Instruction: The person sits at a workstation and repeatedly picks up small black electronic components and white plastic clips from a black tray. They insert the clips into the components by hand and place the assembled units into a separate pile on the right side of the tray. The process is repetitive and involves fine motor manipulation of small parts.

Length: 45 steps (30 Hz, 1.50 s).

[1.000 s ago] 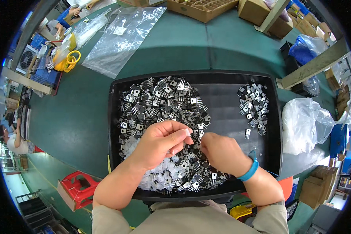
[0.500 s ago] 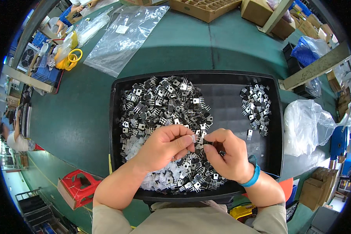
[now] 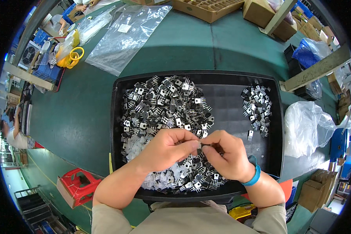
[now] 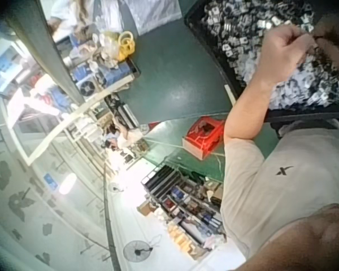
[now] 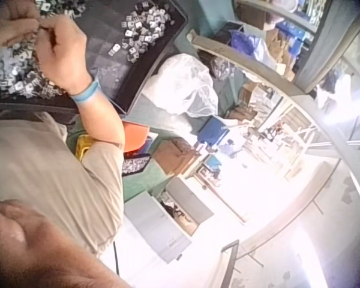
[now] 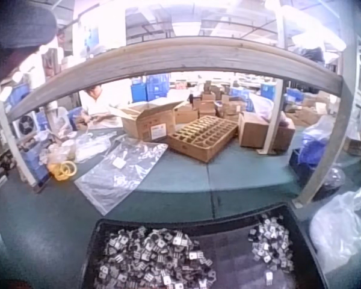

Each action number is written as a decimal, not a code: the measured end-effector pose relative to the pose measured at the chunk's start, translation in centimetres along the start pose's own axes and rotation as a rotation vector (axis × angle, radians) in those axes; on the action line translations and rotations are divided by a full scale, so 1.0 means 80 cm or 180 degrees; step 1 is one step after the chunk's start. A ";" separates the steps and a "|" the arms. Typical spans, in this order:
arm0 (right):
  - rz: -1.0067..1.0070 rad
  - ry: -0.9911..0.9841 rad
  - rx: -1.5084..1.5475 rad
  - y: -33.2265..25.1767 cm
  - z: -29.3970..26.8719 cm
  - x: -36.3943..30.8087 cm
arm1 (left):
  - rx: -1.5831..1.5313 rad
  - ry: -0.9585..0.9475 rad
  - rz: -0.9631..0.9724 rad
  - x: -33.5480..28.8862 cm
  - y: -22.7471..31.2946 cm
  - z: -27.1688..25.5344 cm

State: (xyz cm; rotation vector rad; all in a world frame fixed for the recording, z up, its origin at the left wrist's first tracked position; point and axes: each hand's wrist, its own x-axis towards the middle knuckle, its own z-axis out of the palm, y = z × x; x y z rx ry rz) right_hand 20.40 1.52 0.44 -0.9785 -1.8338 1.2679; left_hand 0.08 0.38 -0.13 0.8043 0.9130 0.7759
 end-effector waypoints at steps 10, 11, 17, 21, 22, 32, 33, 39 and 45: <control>0.0569 -0.0086 0.0619 -0.002 0.005 -0.001 | 0.0477 0.0120 0.0064 -0.006 0.002 0.001; 0.0645 -0.0143 0.0634 -0.003 0.003 0.001 | 0.0287 0.0096 -0.0003 -0.006 0.001 0.000; 0.1530 0.0184 0.2410 0.005 -0.022 0.019 | -0.1320 -0.0025 -0.0028 -0.001 0.001 -0.013; 0.0651 -0.0338 0.0202 0.032 -0.014 0.018 | -0.1467 0.0102 -0.0108 0.000 0.003 -0.014; 0.0714 -0.0749 -0.0089 0.021 -0.016 0.021 | -0.1438 0.0273 -0.0112 0.000 0.008 -0.006; 0.0039 -0.1536 -0.2380 0.054 0.010 0.004 | -0.1779 -0.0140 -0.0150 0.002 0.000 -0.019; 0.0002 -0.1555 -0.2337 0.051 0.007 0.006 | -0.1849 -0.0145 -0.0167 0.003 0.001 -0.018; -0.0267 -0.0898 -0.1120 0.037 -0.016 0.020 | -0.1812 -0.0223 -0.0121 0.004 0.000 -0.019; 0.0708 0.0180 0.0781 0.013 -0.015 0.014 | -0.1293 0.0087 -0.0157 -0.001 0.010 -0.004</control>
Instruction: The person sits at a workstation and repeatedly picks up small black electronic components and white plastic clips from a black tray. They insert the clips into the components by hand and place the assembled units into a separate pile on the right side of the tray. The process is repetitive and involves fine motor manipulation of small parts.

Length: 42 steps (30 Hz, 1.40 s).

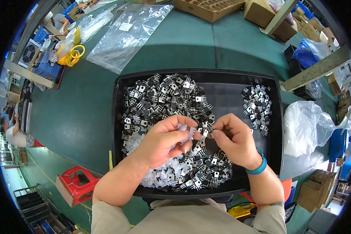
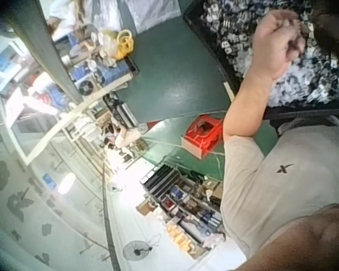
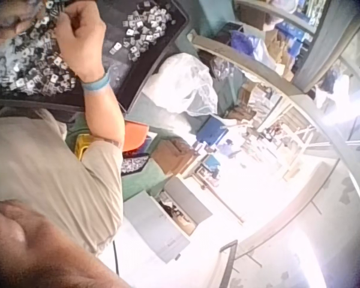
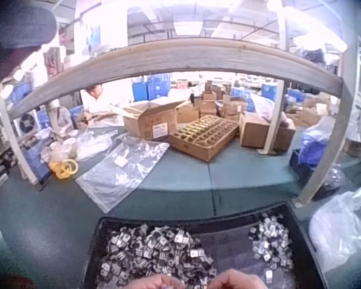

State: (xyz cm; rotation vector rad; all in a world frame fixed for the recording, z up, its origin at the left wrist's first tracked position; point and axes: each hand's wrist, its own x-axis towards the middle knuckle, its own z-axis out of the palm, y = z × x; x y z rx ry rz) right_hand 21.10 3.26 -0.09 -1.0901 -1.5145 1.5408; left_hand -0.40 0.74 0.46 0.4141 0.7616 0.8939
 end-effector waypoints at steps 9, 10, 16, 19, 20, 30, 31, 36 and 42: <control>-0.0399 0.0097 -0.0397 -0.007 0.009 -0.019 | 0.0604 -0.0027 0.0149 0.003 -0.007 -0.003; -0.0420 0.0064 -0.0449 -0.008 0.009 -0.020 | 0.0681 0.0050 0.0176 0.002 -0.006 0.000; -0.0350 -0.0073 -0.0371 -0.013 0.011 -0.020 | 0.1023 0.0055 0.0273 0.000 -0.007 0.001; -0.0283 -0.0063 -0.0450 -0.014 0.013 -0.020 | 0.1081 -0.0014 0.0182 -0.003 -0.004 0.003; -0.0246 -0.0057 -0.0486 -0.015 0.013 -0.020 | 0.1078 -0.0011 0.0215 -0.002 -0.005 0.002; 0.0074 -0.0051 -0.0187 -0.011 0.014 -0.022 | 0.1207 -0.0109 0.0330 -0.002 -0.008 0.001; 0.0056 -0.0046 -0.0135 -0.010 0.015 -0.021 | 0.1233 -0.0115 0.0345 -0.001 -0.008 0.001; -0.0091 -0.0006 -0.0298 -0.012 0.020 -0.021 | 0.1330 -0.0127 0.0351 -0.001 -0.008 0.000; -0.0279 -0.0172 -0.0355 -0.002 0.019 -0.019 | 0.1351 -0.0103 0.0498 0.002 -0.012 0.002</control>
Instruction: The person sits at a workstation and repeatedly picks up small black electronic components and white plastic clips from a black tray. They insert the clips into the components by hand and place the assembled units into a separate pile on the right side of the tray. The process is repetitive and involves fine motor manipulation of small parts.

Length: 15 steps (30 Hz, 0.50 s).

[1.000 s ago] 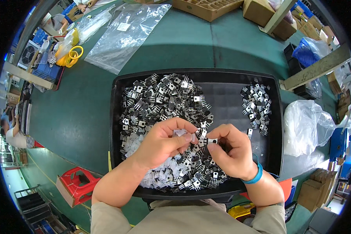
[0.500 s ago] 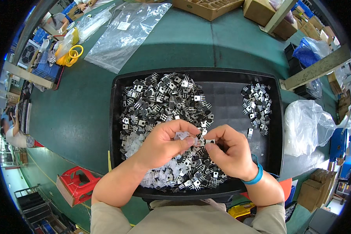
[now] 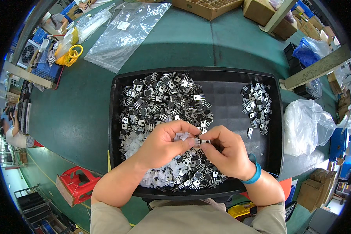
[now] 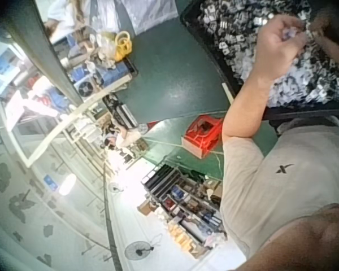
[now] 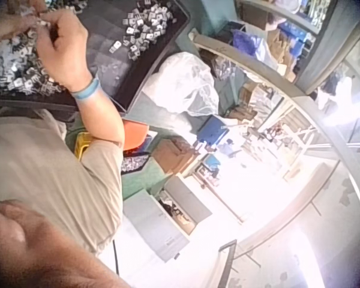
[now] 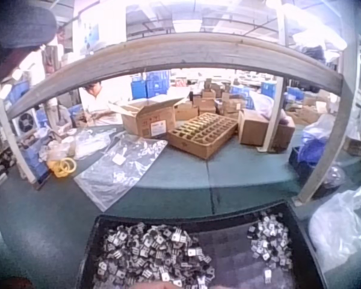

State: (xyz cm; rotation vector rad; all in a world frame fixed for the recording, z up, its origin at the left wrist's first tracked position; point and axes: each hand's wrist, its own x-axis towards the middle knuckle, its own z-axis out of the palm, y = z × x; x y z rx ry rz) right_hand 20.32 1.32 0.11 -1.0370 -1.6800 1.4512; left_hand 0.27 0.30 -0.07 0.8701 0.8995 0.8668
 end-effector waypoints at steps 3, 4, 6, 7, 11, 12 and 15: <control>0.0173 0.0081 0.0105 -0.006 0.002 0.000 | -0.0024 0.0003 -0.0067 0.000 0.003 0.001; 0.0364 -0.0003 0.0286 -0.010 -0.001 0.000 | -0.0042 -0.0001 -0.0089 -0.001 0.004 0.001; 0.0528 -0.0086 0.0551 -0.010 -0.003 0.000 | 0.0052 -0.0094 -0.0059 -0.003 0.006 0.000; 0.0502 -0.0084 0.0634 -0.004 -0.002 0.000 | 0.0097 -0.0141 -0.0043 -0.003 0.007 0.000; 0.0629 0.0043 0.0824 -0.008 -0.002 -0.001 | 0.0100 -0.0190 -0.0046 -0.005 0.010 0.002; 0.0505 0.0135 0.0616 -0.005 -0.002 -0.002 | 0.0101 -0.0170 -0.0068 -0.006 0.011 0.001; 0.0169 0.0361 0.0156 0.000 -0.001 -0.005 | -0.0080 -0.0114 -0.0103 -0.005 0.010 -0.002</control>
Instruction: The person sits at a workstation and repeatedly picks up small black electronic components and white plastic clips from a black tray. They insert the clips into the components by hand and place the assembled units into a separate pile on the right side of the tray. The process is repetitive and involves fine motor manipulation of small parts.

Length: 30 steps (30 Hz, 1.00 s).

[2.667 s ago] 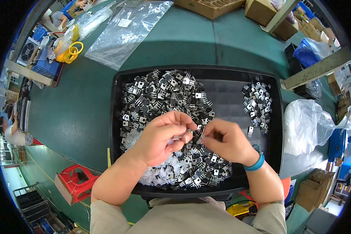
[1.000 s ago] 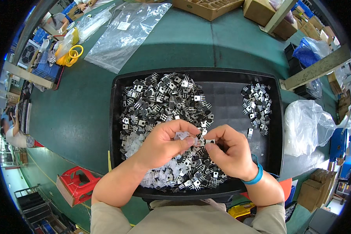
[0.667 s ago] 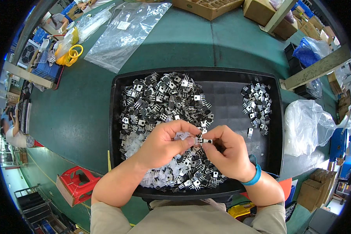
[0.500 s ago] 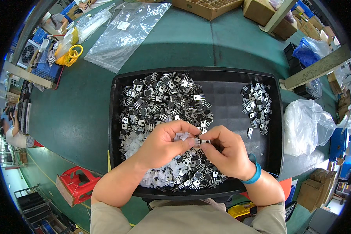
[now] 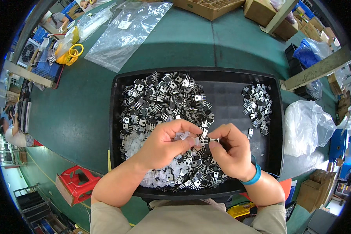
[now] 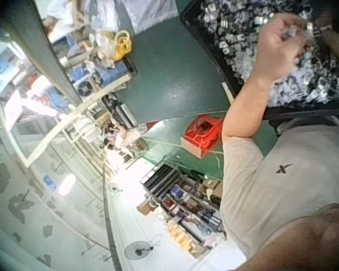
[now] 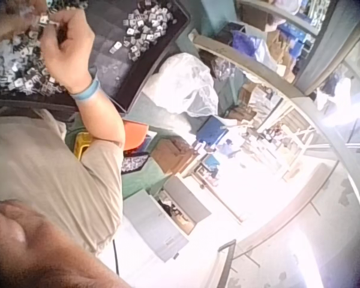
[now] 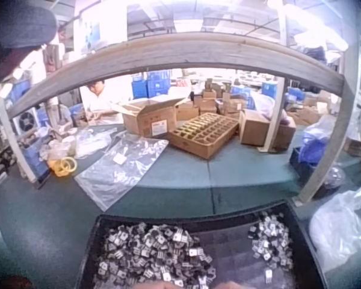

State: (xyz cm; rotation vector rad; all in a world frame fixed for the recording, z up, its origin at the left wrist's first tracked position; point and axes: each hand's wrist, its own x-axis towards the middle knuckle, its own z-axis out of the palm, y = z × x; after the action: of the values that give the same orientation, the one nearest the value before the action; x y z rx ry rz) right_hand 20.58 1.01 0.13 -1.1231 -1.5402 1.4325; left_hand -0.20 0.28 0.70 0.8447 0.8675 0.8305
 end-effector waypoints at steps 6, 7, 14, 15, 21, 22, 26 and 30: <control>-0.0390 0.0106 -0.0214 0.000 0.004 -0.001 | -0.0164 0.0018 0.0062 0.001 -0.005 -0.003; -0.0364 0.0070 -0.0242 0.000 0.004 -0.002 | -0.0154 0.0023 0.0071 0.001 -0.006 -0.003; -0.0353 0.0068 -0.0204 0.002 0.006 -0.004 | -0.0067 0.0041 0.0044 0.001 -0.004 -0.002; -0.0342 0.0077 -0.0193 0.002 0.007 -0.003 | -0.0038 0.0056 0.0051 0.001 -0.005 -0.002; -0.0370 0.0061 -0.0269 0.002 0.006 -0.003 | -0.0034 0.0054 0.0071 0.001 -0.005 -0.001; -0.0400 0.0022 -0.0319 0.001 0.005 -0.003 | -0.0040 0.0049 0.0073 0.001 -0.005 -0.001; -0.0430 0.0084 -0.0346 0.004 0.008 -0.003 | -0.0008 0.0035 0.0093 0.002 -0.005 -0.002; -0.0318 -0.0141 -0.0143 0.004 0.009 0.000 | 0.0168 -0.0009 0.0144 0.002 -0.006 -0.003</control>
State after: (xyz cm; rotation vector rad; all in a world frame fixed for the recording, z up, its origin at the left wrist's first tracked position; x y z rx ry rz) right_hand 19.98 0.75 -0.26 -1.0318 -1.6433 1.3703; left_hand -0.24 0.31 0.13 0.9142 0.8736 0.8486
